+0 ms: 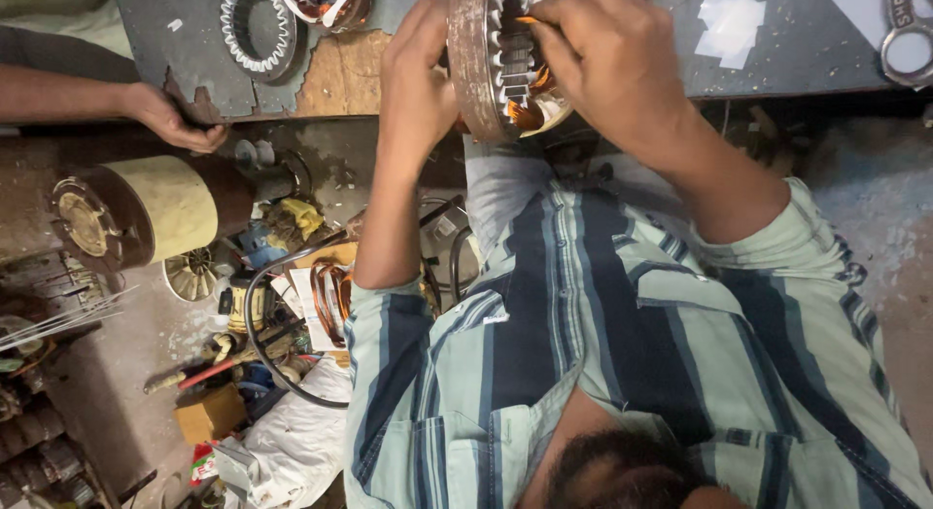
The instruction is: The person winds copper wire around a motor stator core, threading the wire through slots and securing it with white insulating tape. The person repeatedly rotates the stator and adjusts the wire placement by hand.
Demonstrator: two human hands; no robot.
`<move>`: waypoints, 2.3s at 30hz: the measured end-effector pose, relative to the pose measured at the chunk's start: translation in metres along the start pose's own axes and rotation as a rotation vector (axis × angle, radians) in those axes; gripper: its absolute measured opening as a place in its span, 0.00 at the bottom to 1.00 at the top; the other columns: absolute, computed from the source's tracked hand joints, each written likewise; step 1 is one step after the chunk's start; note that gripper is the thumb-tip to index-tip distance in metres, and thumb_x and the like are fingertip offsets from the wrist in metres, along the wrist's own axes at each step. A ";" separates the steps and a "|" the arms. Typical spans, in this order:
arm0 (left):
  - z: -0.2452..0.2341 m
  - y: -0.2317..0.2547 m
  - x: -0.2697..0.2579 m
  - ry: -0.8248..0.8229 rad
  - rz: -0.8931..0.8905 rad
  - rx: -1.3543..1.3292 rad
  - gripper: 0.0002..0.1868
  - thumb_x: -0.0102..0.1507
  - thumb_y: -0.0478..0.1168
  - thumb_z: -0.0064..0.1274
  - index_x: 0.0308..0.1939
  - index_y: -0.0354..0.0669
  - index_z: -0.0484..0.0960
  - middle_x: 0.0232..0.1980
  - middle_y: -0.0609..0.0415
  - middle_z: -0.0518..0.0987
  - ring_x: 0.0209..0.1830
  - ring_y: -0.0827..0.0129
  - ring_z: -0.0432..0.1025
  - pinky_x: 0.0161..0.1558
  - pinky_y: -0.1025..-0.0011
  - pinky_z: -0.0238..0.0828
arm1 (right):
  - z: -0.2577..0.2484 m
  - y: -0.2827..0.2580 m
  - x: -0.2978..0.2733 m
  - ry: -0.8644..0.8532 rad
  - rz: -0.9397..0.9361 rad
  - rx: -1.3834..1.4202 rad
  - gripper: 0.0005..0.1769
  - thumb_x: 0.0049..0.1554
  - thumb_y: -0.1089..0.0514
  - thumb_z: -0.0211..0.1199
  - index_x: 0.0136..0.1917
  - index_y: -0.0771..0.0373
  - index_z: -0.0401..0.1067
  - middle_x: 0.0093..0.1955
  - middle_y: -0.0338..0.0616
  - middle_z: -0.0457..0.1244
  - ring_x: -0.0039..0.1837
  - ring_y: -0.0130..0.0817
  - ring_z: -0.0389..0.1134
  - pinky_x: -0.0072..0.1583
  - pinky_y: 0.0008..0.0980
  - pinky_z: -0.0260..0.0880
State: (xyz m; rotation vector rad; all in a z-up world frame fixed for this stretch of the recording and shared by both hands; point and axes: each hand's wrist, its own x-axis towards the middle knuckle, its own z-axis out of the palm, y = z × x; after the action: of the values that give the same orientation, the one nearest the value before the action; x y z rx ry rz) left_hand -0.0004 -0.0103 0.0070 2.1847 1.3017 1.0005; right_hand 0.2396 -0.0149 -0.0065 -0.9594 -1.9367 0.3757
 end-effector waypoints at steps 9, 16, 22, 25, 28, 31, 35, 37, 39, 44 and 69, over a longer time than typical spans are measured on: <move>-0.012 0.019 0.009 -0.143 0.007 0.219 0.18 0.60 0.30 0.61 0.53 0.35 0.78 0.49 0.41 0.75 0.52 0.41 0.71 0.55 0.53 0.69 | 0.003 0.001 -0.007 -0.069 -0.007 -0.107 0.07 0.65 0.65 0.65 0.56 0.65 0.71 0.54 0.50 0.64 0.55 0.48 0.69 0.55 0.42 0.70; -0.013 0.015 0.006 -0.051 -0.015 0.273 0.16 0.60 0.30 0.60 0.52 0.35 0.79 0.50 0.42 0.75 0.55 0.43 0.70 0.57 0.54 0.68 | 0.001 0.000 0.002 -0.073 0.006 -0.042 0.07 0.66 0.66 0.67 0.56 0.66 0.71 0.52 0.49 0.64 0.54 0.49 0.69 0.57 0.45 0.69; -0.004 0.012 0.012 -0.025 0.116 0.133 0.15 0.60 0.34 0.66 0.49 0.36 0.83 0.50 0.45 0.77 0.54 0.50 0.72 0.55 0.58 0.70 | -0.003 -0.001 0.008 -0.013 -0.014 -0.005 0.06 0.63 0.67 0.66 0.53 0.67 0.71 0.49 0.51 0.64 0.53 0.51 0.68 0.54 0.45 0.68; 0.008 0.010 0.012 0.037 0.071 -0.007 0.13 0.59 0.34 0.66 0.47 0.37 0.86 0.46 0.48 0.78 0.50 0.53 0.73 0.51 0.62 0.71 | 0.001 0.002 0.008 -0.037 -0.004 0.016 0.07 0.61 0.67 0.67 0.53 0.66 0.74 0.48 0.49 0.65 0.51 0.48 0.68 0.54 0.45 0.67; 0.010 0.006 0.010 0.039 0.046 -0.030 0.12 0.59 0.32 0.65 0.46 0.38 0.87 0.47 0.49 0.79 0.49 0.54 0.74 0.49 0.64 0.71 | -0.001 0.008 0.009 -0.002 -0.081 0.003 0.07 0.58 0.66 0.71 0.49 0.66 0.76 0.46 0.48 0.66 0.49 0.48 0.69 0.51 0.46 0.67; 0.006 0.005 0.004 0.039 0.106 0.097 0.11 0.59 0.32 0.64 0.45 0.36 0.84 0.48 0.47 0.78 0.50 0.51 0.73 0.52 0.61 0.70 | -0.004 0.013 0.011 -0.031 -0.045 0.113 0.06 0.59 0.67 0.67 0.52 0.67 0.77 0.46 0.48 0.67 0.51 0.45 0.70 0.53 0.41 0.68; 0.007 0.012 -0.001 0.120 -0.067 0.140 0.10 0.60 0.30 0.61 0.45 0.35 0.84 0.47 0.48 0.79 0.50 0.53 0.74 0.53 0.62 0.72 | -0.004 0.014 0.009 -0.007 -0.046 0.100 0.04 0.61 0.67 0.69 0.51 0.68 0.78 0.45 0.49 0.68 0.50 0.44 0.71 0.52 0.39 0.68; 0.005 0.017 0.001 0.118 -0.094 0.158 0.10 0.60 0.30 0.60 0.45 0.35 0.83 0.46 0.47 0.79 0.50 0.52 0.74 0.53 0.61 0.72 | -0.004 0.013 0.007 -0.001 -0.110 0.053 0.04 0.62 0.66 0.71 0.50 0.68 0.77 0.46 0.48 0.68 0.50 0.45 0.70 0.53 0.39 0.69; 0.000 0.021 0.004 0.056 -0.045 0.172 0.13 0.58 0.29 0.60 0.46 0.34 0.83 0.45 0.45 0.78 0.49 0.51 0.73 0.52 0.60 0.70 | -0.005 0.012 0.006 -0.016 -0.086 0.054 0.03 0.62 0.66 0.69 0.50 0.68 0.77 0.46 0.48 0.68 0.51 0.44 0.70 0.54 0.40 0.69; -0.010 0.018 0.004 -0.023 0.018 0.238 0.09 0.59 0.29 0.59 0.44 0.34 0.82 0.46 0.46 0.76 0.50 0.52 0.72 0.53 0.59 0.69 | -0.003 0.008 0.010 -0.009 -0.013 0.062 0.05 0.60 0.68 0.68 0.51 0.69 0.76 0.47 0.50 0.68 0.52 0.46 0.70 0.54 0.42 0.68; 0.008 0.005 -0.005 0.168 -0.300 0.094 0.12 0.59 0.28 0.55 0.46 0.32 0.84 0.37 0.46 0.75 0.41 0.57 0.73 0.45 0.62 0.70 | -0.005 0.006 0.013 -0.027 -0.046 0.077 0.05 0.61 0.67 0.68 0.52 0.67 0.76 0.48 0.49 0.67 0.49 0.46 0.71 0.51 0.40 0.70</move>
State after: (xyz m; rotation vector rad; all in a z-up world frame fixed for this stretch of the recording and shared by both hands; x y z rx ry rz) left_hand 0.0071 -0.0165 0.0032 1.9246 1.7248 1.0360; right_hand 0.2431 -0.0015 0.0007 -0.8620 -1.9513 0.4355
